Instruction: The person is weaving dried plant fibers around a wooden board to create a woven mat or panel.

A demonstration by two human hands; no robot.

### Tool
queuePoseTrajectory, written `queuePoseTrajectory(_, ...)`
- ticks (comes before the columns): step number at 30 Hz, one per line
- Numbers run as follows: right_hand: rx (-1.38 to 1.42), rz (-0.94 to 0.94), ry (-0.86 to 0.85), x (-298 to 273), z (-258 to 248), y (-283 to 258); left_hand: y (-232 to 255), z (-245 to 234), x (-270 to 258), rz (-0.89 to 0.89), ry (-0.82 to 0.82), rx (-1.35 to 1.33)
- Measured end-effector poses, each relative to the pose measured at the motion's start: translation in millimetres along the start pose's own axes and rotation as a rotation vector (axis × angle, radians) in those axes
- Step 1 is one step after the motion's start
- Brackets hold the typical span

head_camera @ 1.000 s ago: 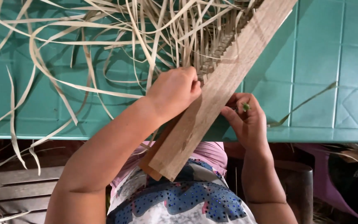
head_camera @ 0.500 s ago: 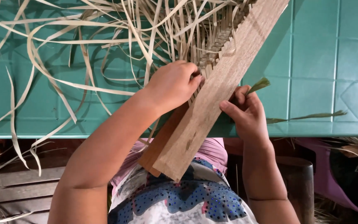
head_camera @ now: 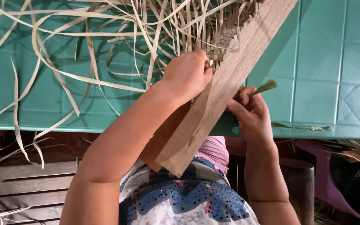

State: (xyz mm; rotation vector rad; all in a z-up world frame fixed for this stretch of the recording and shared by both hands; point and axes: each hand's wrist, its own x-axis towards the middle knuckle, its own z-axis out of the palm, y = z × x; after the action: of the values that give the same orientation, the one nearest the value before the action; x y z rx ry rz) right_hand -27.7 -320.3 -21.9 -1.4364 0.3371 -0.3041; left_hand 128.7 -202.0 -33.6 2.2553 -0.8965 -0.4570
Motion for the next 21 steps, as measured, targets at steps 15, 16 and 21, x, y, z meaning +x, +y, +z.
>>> queuePoseTrajectory(15, -0.441, 0.11, -0.13, 37, -54, 9, 1, -2, -5, 0.037, -0.039, 0.043)
queuePoseTrajectory(16, -0.439, 0.109, -0.125, 42, -51, 2, 1, -3, -5, 0.041, -0.041, 0.046)
queuePoseTrajectory(21, -0.195, 0.186, -0.113, 49, -31, -13, -7, 3, -2, 0.028, -0.032, 0.097)
